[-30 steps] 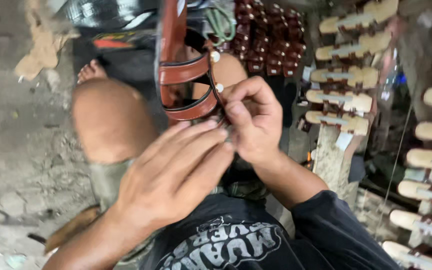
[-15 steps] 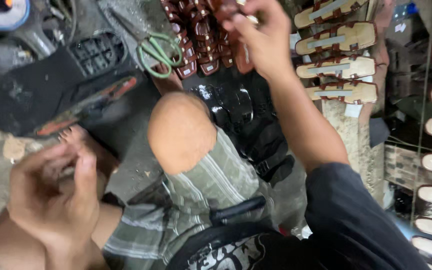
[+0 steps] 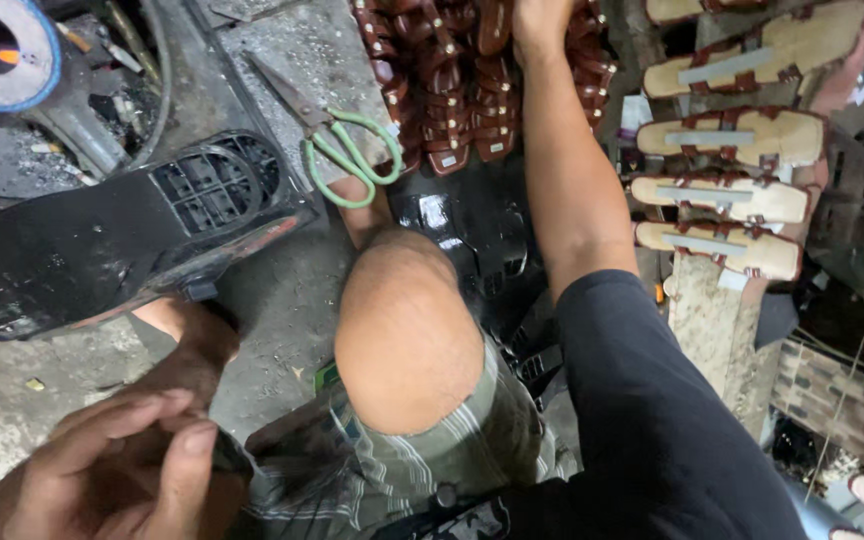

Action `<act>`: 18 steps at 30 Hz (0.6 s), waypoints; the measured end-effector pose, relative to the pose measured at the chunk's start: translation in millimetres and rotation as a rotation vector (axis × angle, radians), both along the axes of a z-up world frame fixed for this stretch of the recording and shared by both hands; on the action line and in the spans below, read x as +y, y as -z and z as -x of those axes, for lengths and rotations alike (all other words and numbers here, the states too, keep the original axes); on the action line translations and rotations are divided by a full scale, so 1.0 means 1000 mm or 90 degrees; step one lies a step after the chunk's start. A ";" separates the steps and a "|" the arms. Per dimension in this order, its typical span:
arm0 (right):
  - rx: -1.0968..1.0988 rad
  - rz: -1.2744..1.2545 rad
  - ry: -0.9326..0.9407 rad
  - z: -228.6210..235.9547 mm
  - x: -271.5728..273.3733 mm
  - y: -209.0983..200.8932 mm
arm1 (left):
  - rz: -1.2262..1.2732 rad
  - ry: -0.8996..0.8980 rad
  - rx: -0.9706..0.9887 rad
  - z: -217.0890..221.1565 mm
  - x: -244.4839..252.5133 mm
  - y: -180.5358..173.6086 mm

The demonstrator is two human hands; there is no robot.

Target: The person sits on the floor and assembles sandals by cutting rubber soles with scissors, fitting them onto brown straps, and securing them with a hammer. The person repeats this process for multiple units, placing finished sandals aside.

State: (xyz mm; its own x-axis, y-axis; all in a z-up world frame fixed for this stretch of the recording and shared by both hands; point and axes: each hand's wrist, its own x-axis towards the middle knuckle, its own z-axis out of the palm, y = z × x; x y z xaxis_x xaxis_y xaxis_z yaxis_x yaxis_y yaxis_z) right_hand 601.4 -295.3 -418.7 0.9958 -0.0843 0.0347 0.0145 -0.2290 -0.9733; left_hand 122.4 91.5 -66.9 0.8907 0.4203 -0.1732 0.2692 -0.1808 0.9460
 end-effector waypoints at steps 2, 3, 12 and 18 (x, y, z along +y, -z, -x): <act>-0.009 -0.001 0.014 -0.004 -0.002 0.007 | 0.004 -0.017 0.064 -0.004 -0.004 -0.002; -0.012 -0.002 0.020 -0.003 -0.003 0.009 | 0.012 -0.034 0.110 -0.006 -0.007 -0.005; -0.198 0.413 -0.046 0.016 -0.015 0.013 | -0.033 -0.037 0.132 -0.024 -0.012 -0.025; 0.028 0.512 -0.152 0.011 -0.015 0.021 | -0.300 0.148 -0.196 -0.041 -0.010 -0.028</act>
